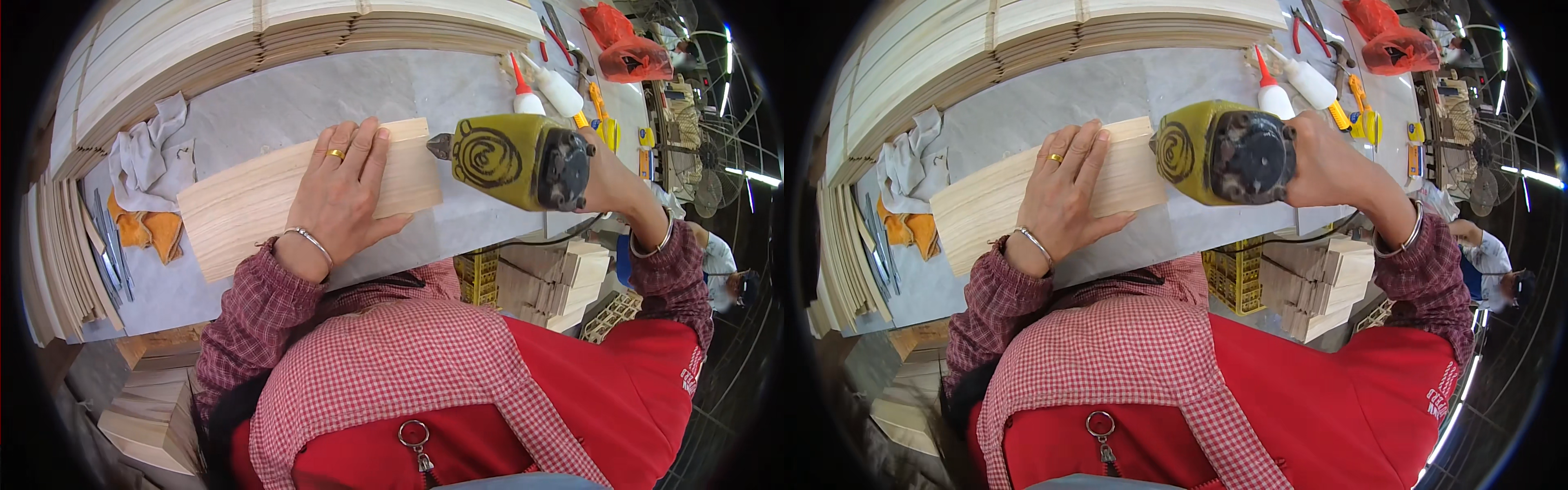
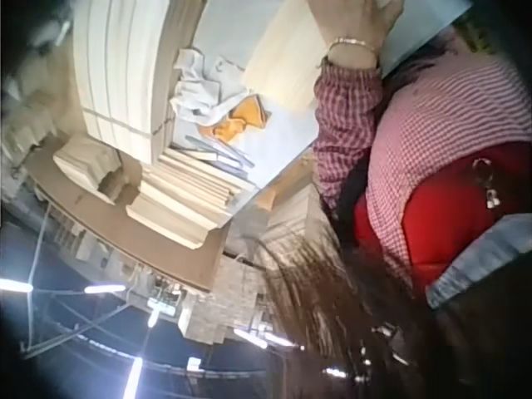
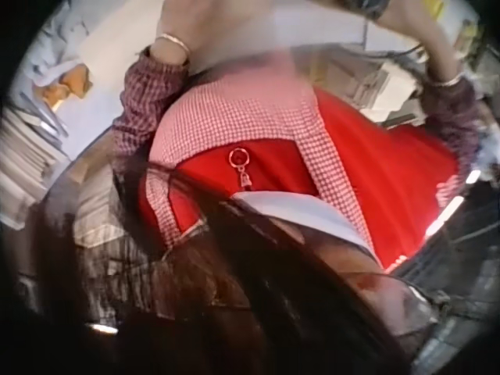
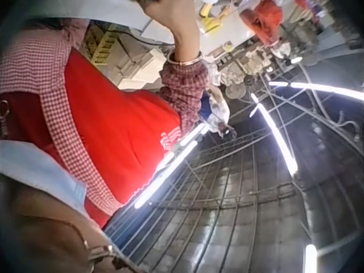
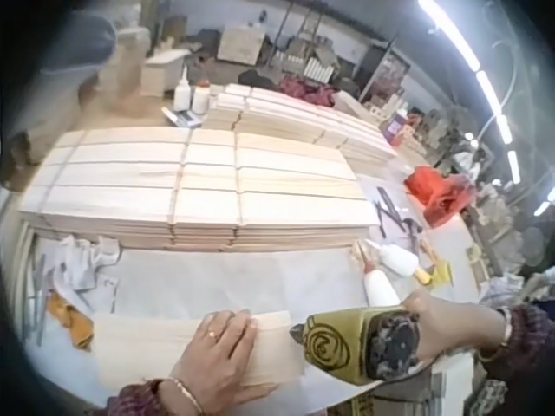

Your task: The recorder is assembling small wooden boxes by applying glue to the edges and then using a nail gun to secure the pieces together.

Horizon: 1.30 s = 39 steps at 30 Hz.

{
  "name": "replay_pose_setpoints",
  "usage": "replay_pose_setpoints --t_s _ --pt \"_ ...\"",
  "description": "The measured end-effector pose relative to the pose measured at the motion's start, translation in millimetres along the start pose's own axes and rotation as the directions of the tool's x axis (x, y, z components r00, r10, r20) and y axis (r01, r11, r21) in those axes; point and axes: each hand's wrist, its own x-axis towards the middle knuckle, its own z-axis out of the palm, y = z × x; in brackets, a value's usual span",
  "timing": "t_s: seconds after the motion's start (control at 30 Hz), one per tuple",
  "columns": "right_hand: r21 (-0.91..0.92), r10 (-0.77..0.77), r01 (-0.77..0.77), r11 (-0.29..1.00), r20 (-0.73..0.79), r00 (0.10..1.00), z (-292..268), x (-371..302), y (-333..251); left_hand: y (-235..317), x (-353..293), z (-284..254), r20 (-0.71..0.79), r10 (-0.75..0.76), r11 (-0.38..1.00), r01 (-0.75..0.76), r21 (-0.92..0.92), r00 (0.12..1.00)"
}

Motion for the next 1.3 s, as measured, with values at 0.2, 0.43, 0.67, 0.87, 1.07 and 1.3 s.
replay_pose_setpoints --t_s 0.2,0.43,0.67,0.87,1.07,1.3 --pt "0.514 0.585 -0.512 0.688 0.024 0.811 13 -26 -61 -2 2 0 -0.023 0.006 1.0 -0.006 0.02 1.0" --pt "0.67 0.754 -0.705 0.232 0.335 0.566 35 -54 -88 -2 3 3 -0.074 0.073 0.997 -0.07 0.038 0.995" --pt "0.68 0.752 -0.676 0.283 0.28 0.597 40 -50 -99 -2 3 3 -0.074 0.075 0.997 -0.072 0.04 0.994" --pt "0.669 0.739 -0.638 0.381 0.194 0.645 41 -47 -103 -2 1 2 -0.078 0.075 0.996 -0.071 0.05 0.994" --pt "0.647 0.742 -0.675 0.356 0.243 0.624 37 -44 -104 -32 -26 -29 -0.031 0.102 0.995 -0.102 0.013 0.994" --pt "0.687 0.78 -0.656 0.313 0.207 0.59 41 -46 -110 -65 -68 -82 0.123 -0.052 0.996 0.042 0.084 0.991"
